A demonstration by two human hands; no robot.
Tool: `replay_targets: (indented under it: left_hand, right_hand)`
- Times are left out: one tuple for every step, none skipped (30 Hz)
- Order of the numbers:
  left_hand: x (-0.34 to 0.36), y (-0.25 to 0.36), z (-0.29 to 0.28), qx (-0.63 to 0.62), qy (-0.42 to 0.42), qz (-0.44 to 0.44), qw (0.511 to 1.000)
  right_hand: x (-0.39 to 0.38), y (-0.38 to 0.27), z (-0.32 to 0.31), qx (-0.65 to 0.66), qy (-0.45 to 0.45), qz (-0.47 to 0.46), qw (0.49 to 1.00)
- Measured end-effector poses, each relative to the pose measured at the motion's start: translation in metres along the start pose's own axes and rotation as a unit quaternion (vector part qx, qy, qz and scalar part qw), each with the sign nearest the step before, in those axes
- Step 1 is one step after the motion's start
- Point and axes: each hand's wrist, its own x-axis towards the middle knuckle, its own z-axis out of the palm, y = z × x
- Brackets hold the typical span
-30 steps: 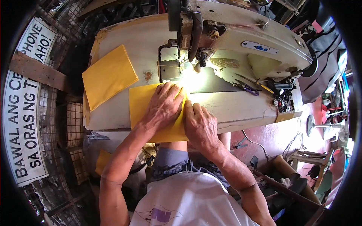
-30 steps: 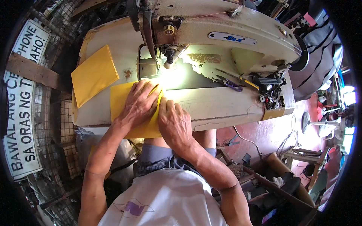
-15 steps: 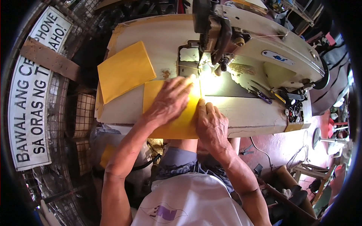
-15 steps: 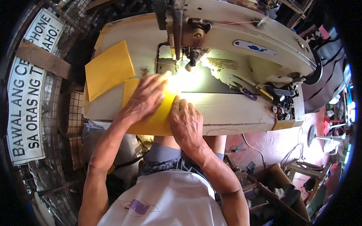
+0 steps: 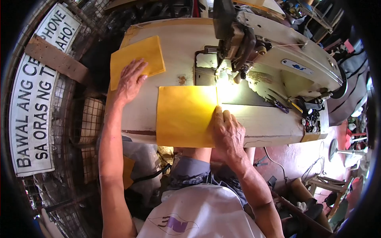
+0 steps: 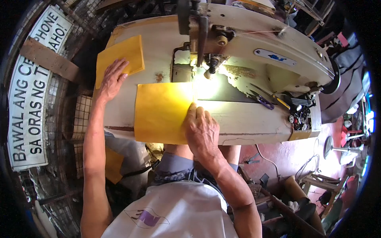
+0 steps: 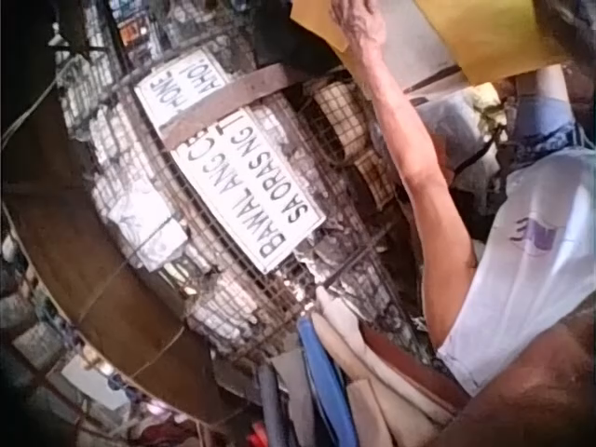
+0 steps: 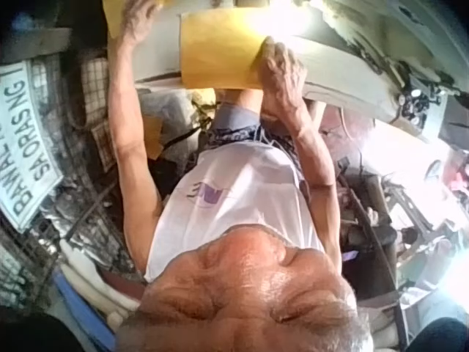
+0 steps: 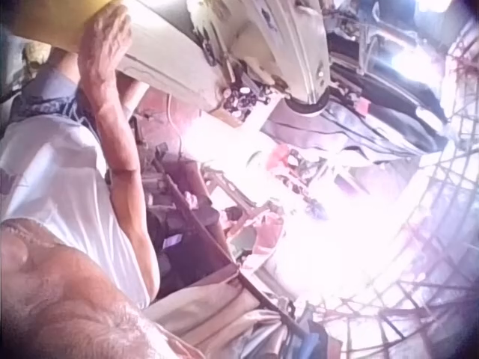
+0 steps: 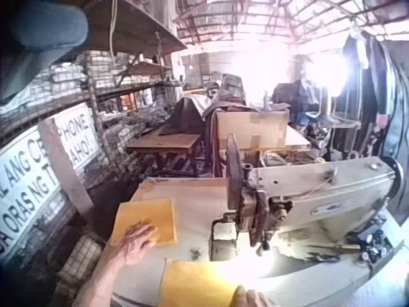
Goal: Sewing yellow leather panels using an industrial sewing machine in a workshop environment.
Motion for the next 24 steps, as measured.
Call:
replay_targets:
  left_hand:
    - [0.003, 0.0, -0.001, -0.006, 0.0, 0.006, 1.0]
    - [0.006, 0.0, -0.003, 0.02, -0.016, -0.023, 0.999]
    - [0.009, 0.003, -0.008, 0.047, -0.031, -0.053, 0.997]
    - [0.013, 0.022, -0.009, 0.066, 0.035, -0.039, 0.996]
    - [0.016, 0.044, -0.009, 0.002, 0.063, -0.016, 0.998]
    - [0.019, 0.074, -0.011, -0.061, 0.091, 0.005, 0.994]
    - [0.022, 0.111, -0.007, -0.149, 0.095, 0.055, 0.983]
    - [0.02, 0.138, -0.005, -0.168, 0.056, 0.099, 0.979]
    - [0.019, 0.156, 0.002, -0.183, 0.028, 0.162, 0.969]
    - [0.017, 0.173, 0.01, -0.149, 0.026, 0.195, 0.969]
    - [0.016, 0.183, 0.018, -0.122, 0.037, 0.221, 0.967]
    - [0.017, 0.186, 0.026, -0.113, 0.036, 0.231, 0.966]
    - [0.017, 0.188, 0.031, -0.104, 0.035, 0.242, 0.964]
    - [0.014, 0.187, 0.033, -0.103, 0.035, 0.243, 0.964]
    - [0.012, 0.186, 0.034, -0.12, 0.038, 0.233, 0.964]
    - [0.011, 0.186, 0.035, -0.136, 0.041, 0.222, 0.965]
    - [0.012, 0.187, 0.035, -0.137, 0.039, 0.223, 0.964]
    - [0.012, 0.188, 0.033, -0.137, 0.031, 0.222, 0.965]
    - [0.012, 0.188, 0.032, -0.136, 0.023, 0.221, 0.965]
    - [0.012, 0.188, 0.033, -0.135, 0.022, 0.219, 0.966]
    - [0.011, 0.187, 0.032, -0.138, 0.022, 0.217, 0.966]
    - [0.011, 0.187, 0.031, -0.14, 0.023, 0.214, 0.966]
    - [0.01, 0.186, 0.032, -0.135, 0.022, 0.21, 0.968]
    - [0.011, 0.185, 0.036, -0.136, 0.026, 0.215, 0.967]
  right_hand:
    - [0.001, 0.0, 0.002, 0.005, 0.007, 0.0, 1.0]
    - [0.003, 0.001, 0.006, 0.009, 0.003, 0.0, 1.0]
    - [0.006, 0.0, 0.005, 0.004, 0.003, 0.005, 1.0]
    - [0.008, 0.0, 0.006, 0.011, 0.004, 0.007, 1.0]
    - [0.01, -0.001, 0.006, 0.017, 0.004, 0.009, 1.0]
    - [0.01, -0.002, 0.004, 0.013, -0.002, 0.014, 1.0]
    - [0.008, 0.001, 0.004, 0.006, -0.004, 0.022, 1.0]
    - [0.008, 0.001, 0.003, 0.008, -0.001, 0.022, 1.0]
    - [0.008, 0.001, 0.003, 0.01, 0.003, 0.02, 1.0]
    - [0.008, 0.001, 0.003, 0.01, 0.003, 0.02, 1.0]
    - [0.008, 0.001, 0.003, 0.017, -0.005, 0.023, 1.0]
    - [0.009, 0.0, 0.003, 0.024, -0.011, 0.027, 0.999]
    - [0.009, -0.001, 0.003, 0.024, -0.01, 0.029, 0.999]
    - [0.009, -0.002, 0.003, 0.022, 0.0, 0.019, 1.0]
    - [0.008, -0.002, 0.004, 0.018, 0.009, 0.012, 1.0]
    - [0.008, -0.002, 0.004, 0.011, 0.017, 0.007, 1.0]
    - [0.007, -0.001, 0.004, 0.011, 0.016, 0.009, 1.0]
    - [0.007, -0.001, 0.005, 0.009, 0.013, 0.006, 1.0]
    - [0.006, 0.0, 0.006, 0.008, 0.01, 0.003, 1.0]
    - [0.006, 0.0, 0.006, 0.009, 0.009, 0.001, 1.0]
    - [0.006, -0.002, 0.006, 0.003, 0.013, -0.003, 1.0]
    - [0.007, -0.003, 0.005, -0.002, 0.017, -0.008, 1.0]
    - [0.007, -0.003, 0.005, 0.003, 0.017, -0.013, 1.0]
    - [0.008, -0.003, 0.003, 0.0, 0.016, -0.006, 1.0]
